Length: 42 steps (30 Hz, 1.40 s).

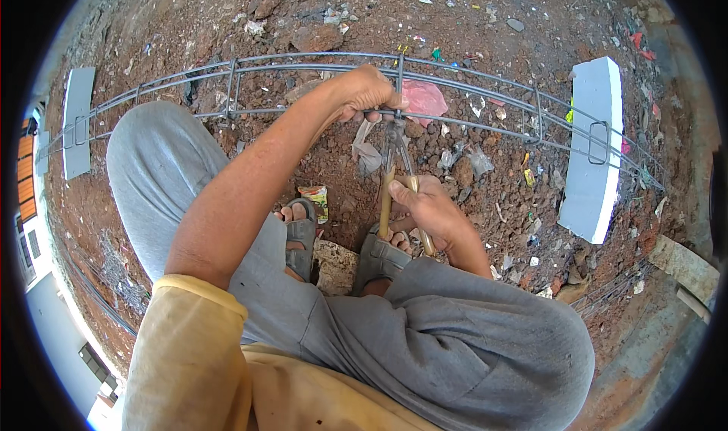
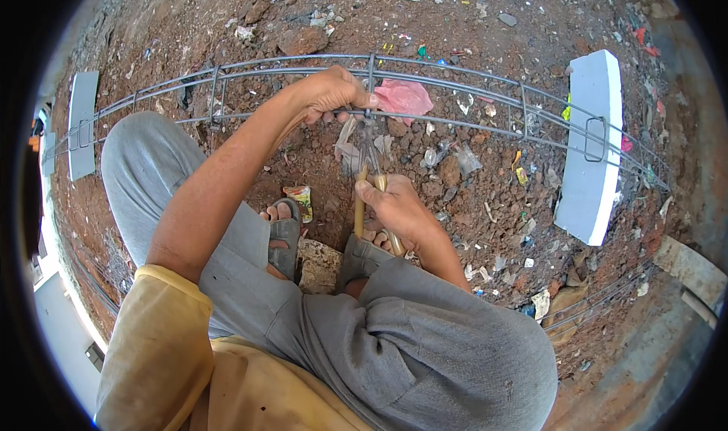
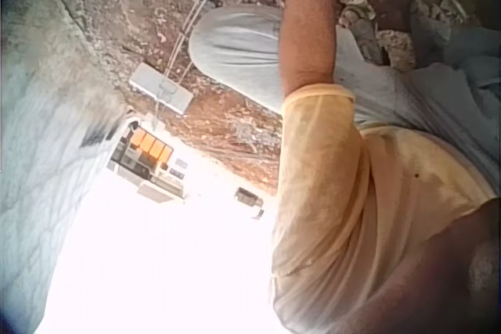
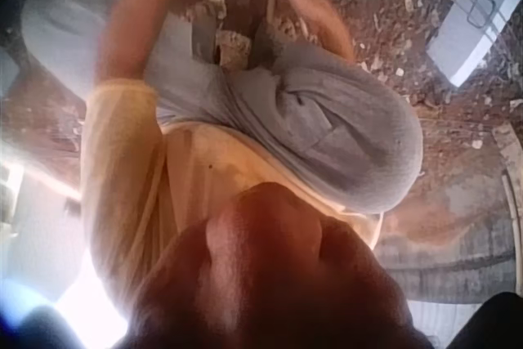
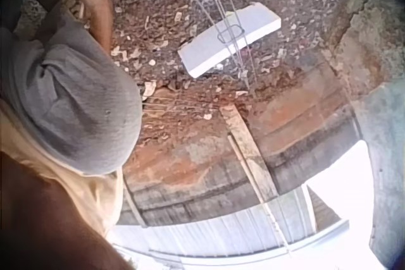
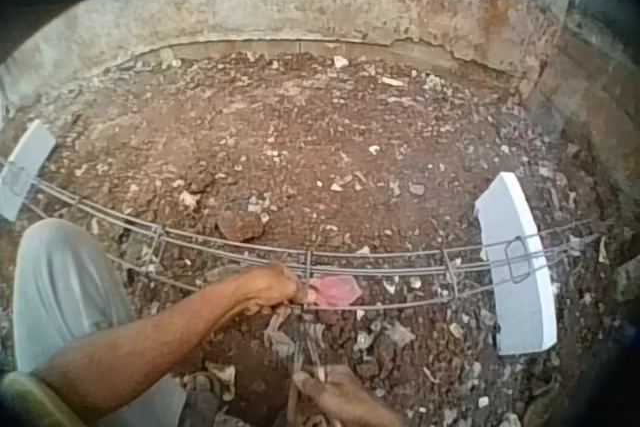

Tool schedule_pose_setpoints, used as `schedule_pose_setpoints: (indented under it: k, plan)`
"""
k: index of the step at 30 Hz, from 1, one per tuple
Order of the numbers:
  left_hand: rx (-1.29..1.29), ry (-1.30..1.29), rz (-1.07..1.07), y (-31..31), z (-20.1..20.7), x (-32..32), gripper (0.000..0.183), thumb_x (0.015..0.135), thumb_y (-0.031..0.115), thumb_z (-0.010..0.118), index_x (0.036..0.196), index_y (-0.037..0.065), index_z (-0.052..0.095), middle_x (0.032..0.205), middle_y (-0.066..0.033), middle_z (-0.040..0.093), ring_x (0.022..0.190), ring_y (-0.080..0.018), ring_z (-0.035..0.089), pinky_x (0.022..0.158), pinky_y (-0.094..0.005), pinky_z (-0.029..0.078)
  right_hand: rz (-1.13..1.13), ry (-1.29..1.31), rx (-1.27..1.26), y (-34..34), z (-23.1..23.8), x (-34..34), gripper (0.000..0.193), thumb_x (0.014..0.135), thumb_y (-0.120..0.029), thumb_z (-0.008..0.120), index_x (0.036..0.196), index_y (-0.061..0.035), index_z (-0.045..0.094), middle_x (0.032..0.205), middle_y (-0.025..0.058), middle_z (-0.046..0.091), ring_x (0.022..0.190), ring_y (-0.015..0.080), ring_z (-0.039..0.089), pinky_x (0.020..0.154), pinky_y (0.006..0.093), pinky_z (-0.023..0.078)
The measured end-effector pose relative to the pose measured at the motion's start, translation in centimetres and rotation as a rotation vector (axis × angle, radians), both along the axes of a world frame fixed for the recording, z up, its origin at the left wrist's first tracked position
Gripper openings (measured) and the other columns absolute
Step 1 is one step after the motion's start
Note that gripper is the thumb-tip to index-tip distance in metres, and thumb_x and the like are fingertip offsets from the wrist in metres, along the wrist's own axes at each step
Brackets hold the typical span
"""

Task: The person twists thin wire around intersections of a steel rebar cage using pliers.

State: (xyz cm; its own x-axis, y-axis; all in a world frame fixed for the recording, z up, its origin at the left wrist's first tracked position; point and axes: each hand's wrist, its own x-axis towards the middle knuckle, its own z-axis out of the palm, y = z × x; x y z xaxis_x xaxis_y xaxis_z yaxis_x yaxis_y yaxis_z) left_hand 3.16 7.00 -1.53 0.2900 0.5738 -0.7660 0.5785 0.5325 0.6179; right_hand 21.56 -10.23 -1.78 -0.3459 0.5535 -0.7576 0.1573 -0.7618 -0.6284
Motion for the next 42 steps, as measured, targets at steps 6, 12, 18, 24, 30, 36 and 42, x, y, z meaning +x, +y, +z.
schedule_pose_setpoints:
  k: [6,12,18,24,30,36,42]
  plan:
    - [0.007,0.014,-0.014,0.3,0.0,-0.3,0.032,0.088,0.039,0.086,0.097,0.008,0.082,0.067,-0.0002,0.063,0.045,-0.0095,0.045,0.038,-0.0302,0.03,-0.018,-0.187,0.077,-0.7,0.9,-1.2,0.036,0.109,-0.033,0.06,0.1,0.0017,0.066,0.081,0.0176,0.069,0.078,0.0296,0.07,0.064,0.0437,0.056]
    - [0.168,-0.096,0.025,-0.2,-3.6,-0.7,0.037,0.089,0.04,0.085,0.095,0.003,0.082,0.071,-0.0025,0.065,0.053,-0.0106,0.045,0.045,-0.0327,0.035,-0.053,-0.407,0.574,-3.0,-2.2,-2.5,0.035,0.11,-0.027,0.052,0.1,0.0049,0.06,0.081,0.0289,0.065,0.077,0.051,0.065,0.077,0.0559,0.05]
    - [0.28,-0.115,-0.012,-0.5,-4.1,-0.3,0.037,0.091,0.038,0.085,0.089,0.0,0.082,0.07,-0.0027,0.065,0.058,-0.0107,0.048,0.049,-0.0327,0.037,-0.042,-0.422,0.505,-2.9,-2.4,-2.7,0.039,0.112,-0.03,0.05,0.101,0.0056,0.061,0.071,0.0122,0.062,0.066,0.0255,0.061,0.066,0.0439,0.049]
    - [0.285,-0.122,-0.01,-0.6,-3.9,-0.2,0.039,0.091,0.038,0.086,0.085,0.0,0.081,0.068,-0.0003,0.063,0.055,-0.0105,0.047,0.047,-0.0313,0.036,-0.174,-0.11,0.305,-3.0,-2.2,-2.2,0.039,0.113,-0.034,0.048,0.105,0.0027,0.059,0.075,0.0077,0.062,0.065,0.0181,0.062,0.056,0.0368,0.052]
    - [0.308,-0.113,0.011,-0.6,-3.8,-0.4,0.037,0.091,0.038,0.085,0.087,0.001,0.082,0.068,-0.0012,0.064,0.054,-0.0104,0.048,0.047,-0.0308,0.036,-0.389,0.246,0.081,-2.9,-3.7,-4.7,0.047,0.113,-0.047,0.051,0.101,-0.0018,0.056,0.071,0.0041,0.054,0.057,0.0154,0.055,0.049,0.0363,0.052]
    - [0.243,-0.108,0.007,-0.4,-3.4,-0.2,0.033,0.092,0.034,0.083,0.092,0.001,0.082,0.078,-0.0045,0.07,0.07,-0.0144,0.058,0.062,-0.0352,0.046,-0.509,0.997,-0.319,-2.6,-5.1,-4.8,0.058,0.102,-0.068,0.055,0.093,-0.0107,0.056,0.065,-0.0013,0.045,0.051,0.0146,0.049,0.047,0.0396,0.051]
    - [0.179,-0.113,-0.028,-0.7,-3.4,-0.5,0.037,0.092,0.04,0.083,0.098,0.004,0.082,0.088,-0.0051,0.073,0.079,-0.0161,0.061,0.066,-0.037,0.048,-0.413,1.525,-0.531,-3.5,-7.6,-4.5,0.056,0.096,-0.072,0.06,0.09,-0.016,0.058,0.061,-0.0055,0.044,0.047,0.0121,0.048,0.05,0.0401,0.054]
